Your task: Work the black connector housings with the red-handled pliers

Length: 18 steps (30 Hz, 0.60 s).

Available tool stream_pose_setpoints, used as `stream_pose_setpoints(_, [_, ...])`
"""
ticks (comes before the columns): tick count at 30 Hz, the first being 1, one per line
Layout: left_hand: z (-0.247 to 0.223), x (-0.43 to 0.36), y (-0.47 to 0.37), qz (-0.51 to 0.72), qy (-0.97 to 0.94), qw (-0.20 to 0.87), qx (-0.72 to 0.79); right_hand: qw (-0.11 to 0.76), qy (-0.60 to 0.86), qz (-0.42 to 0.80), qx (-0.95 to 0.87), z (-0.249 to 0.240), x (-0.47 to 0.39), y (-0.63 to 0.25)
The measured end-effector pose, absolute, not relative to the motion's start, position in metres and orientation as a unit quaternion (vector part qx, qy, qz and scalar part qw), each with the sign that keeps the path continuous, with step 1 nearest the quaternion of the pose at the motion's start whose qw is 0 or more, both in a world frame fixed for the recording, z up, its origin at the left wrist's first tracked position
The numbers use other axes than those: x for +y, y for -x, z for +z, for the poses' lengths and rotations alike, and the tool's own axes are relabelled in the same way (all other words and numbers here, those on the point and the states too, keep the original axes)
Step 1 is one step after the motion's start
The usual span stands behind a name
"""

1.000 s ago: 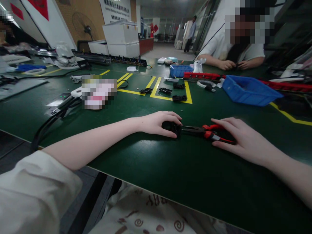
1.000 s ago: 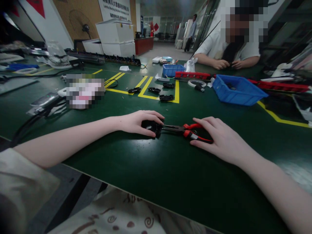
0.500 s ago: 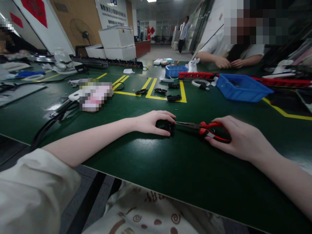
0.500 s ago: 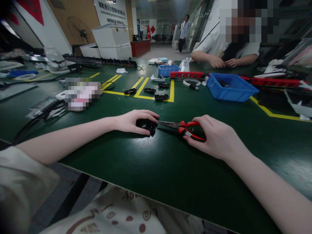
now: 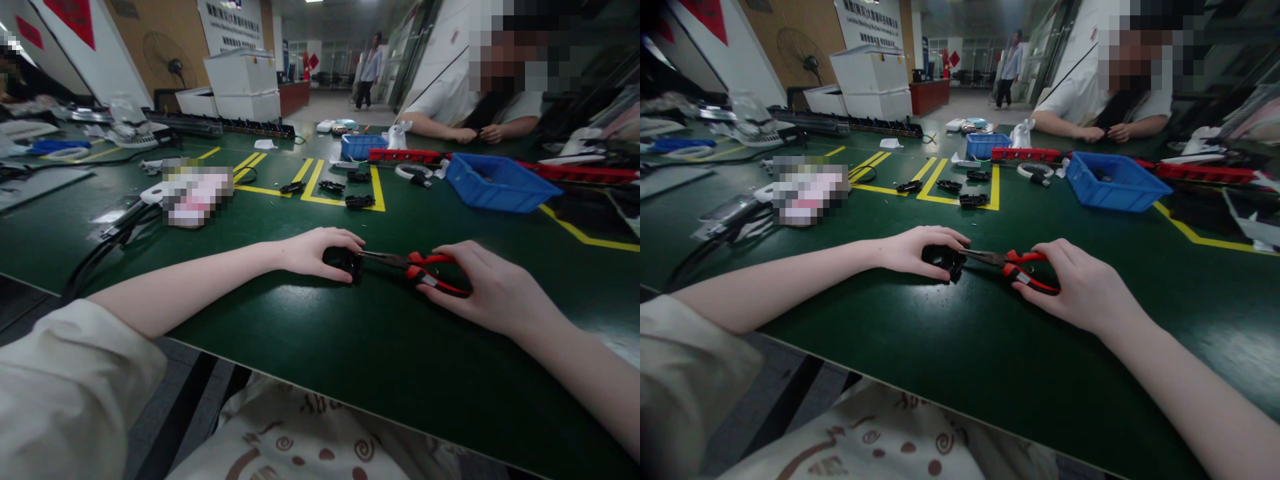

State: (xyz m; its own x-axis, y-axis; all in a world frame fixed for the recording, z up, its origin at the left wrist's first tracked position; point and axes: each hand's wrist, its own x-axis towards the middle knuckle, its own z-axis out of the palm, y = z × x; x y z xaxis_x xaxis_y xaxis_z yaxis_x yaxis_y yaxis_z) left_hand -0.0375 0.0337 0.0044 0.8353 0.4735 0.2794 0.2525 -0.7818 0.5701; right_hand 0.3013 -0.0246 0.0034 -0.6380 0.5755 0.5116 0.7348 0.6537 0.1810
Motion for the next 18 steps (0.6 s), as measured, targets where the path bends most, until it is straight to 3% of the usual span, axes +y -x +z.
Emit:
stream_pose_setpoints(10, [0.0050, 0.0347, 0.0371, 0.214, -0.935, 0.228, 0.168, 0.190, 0.412, -0.127, -0.882, 0.0064, -0.0278, -0.3011])
stream_pose_setpoints(18, [0.0063, 0.0355, 0.0380, 0.213, -0.928, 0.252, 0.175, 0.159, 0.385, -0.264, -0.870, 0.0092, -0.0300, -0.2991])
